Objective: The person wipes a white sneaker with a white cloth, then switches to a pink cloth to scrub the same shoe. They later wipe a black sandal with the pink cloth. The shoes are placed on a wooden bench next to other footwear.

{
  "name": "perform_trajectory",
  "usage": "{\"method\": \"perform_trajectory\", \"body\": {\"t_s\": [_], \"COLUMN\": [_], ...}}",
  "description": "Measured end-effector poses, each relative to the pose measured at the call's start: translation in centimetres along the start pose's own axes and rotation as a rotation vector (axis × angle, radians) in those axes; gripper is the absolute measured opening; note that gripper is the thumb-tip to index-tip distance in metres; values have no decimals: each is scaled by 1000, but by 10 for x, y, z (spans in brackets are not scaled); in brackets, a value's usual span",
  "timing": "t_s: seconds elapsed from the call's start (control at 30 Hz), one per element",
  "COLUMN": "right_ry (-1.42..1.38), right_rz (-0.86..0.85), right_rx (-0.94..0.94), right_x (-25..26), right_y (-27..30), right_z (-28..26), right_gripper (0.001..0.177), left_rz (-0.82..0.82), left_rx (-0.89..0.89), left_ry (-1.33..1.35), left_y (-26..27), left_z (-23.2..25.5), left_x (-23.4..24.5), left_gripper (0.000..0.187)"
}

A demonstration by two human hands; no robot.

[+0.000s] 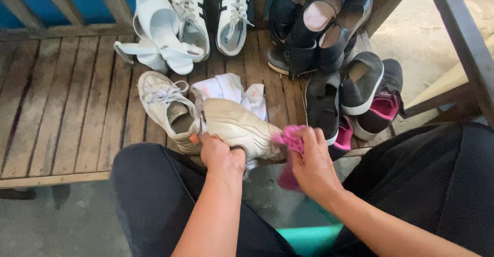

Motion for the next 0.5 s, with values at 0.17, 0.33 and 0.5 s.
{"method": "perform_trajectory", "body": {"t_s": [0.17,0.33,0.5], "right_ry": [-66,112,-53], "right_rz": [-25,-79,95], "right_rx": [267,26,161], "right_x": [-19,-12,-15], "right_y": [-2,0,3], "right_z": [-5,12,0], "right_gripper": [43,41,31], "left_rz": [-72,-42,-15], "left_rx": [-22,-25,54], "left_ry": [29,42,-52], "left_y": [2,4,16], "left_z": [-1,3,10], "left_x": [4,0,2], "left_gripper": [40,42,46]}}
Point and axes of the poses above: each hand's wrist, its own y-axis away from the middle knuckle, its own x-axis out of the back of the hand, z = x × y, the point moved 1 cm from there along -y, towards the middle knuckle, and after that the axes turned 11 degrees about y, right-handed, at the moved point
